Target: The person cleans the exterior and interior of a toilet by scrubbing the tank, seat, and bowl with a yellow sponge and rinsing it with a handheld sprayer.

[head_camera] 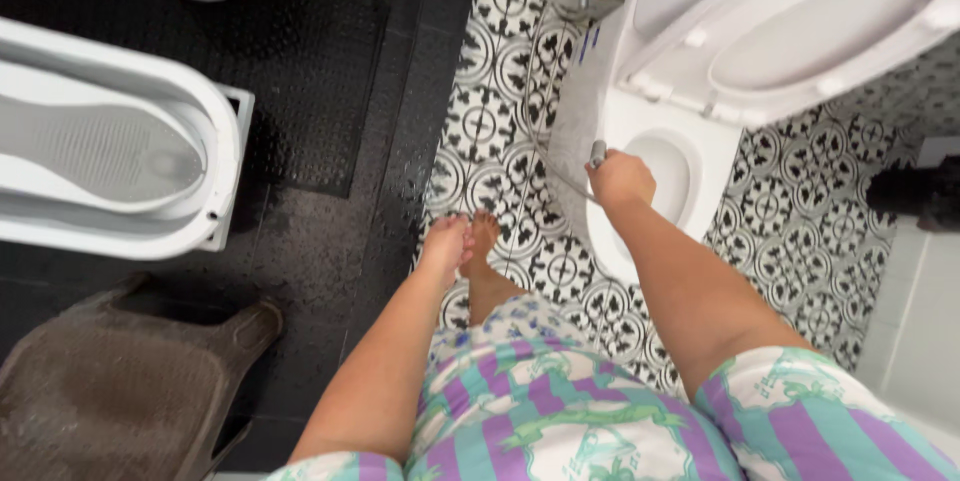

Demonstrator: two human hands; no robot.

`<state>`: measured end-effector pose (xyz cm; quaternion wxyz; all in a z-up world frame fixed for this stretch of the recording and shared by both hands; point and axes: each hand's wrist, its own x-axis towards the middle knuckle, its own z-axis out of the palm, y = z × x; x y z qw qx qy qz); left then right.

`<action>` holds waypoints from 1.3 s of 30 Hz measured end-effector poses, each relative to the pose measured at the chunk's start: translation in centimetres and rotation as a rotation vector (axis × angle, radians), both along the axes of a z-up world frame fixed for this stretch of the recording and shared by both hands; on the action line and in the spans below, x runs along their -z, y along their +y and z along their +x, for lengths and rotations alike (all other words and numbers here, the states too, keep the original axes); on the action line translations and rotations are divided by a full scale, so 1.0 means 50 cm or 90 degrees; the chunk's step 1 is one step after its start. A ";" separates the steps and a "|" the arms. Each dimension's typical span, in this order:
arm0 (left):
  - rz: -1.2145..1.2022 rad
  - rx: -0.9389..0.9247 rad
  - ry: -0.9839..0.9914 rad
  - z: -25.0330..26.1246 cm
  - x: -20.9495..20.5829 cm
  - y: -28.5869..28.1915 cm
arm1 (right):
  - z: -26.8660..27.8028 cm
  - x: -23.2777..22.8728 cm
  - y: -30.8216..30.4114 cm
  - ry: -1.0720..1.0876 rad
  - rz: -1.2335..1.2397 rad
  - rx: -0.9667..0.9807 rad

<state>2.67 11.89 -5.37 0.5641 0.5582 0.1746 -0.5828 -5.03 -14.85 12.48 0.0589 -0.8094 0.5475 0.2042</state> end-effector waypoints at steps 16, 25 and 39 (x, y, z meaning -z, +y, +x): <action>0.048 -0.086 0.026 0.053 -0.009 -0.180 | 0.141 0.056 -0.285 -0.076 0.000 0.071; 0.072 -0.068 0.011 0.044 0.008 -0.134 | -0.024 0.181 -0.284 -0.110 0.011 0.042; 0.094 -0.049 -0.006 0.034 -0.020 -0.026 | -0.151 0.161 -0.059 -0.172 0.060 0.076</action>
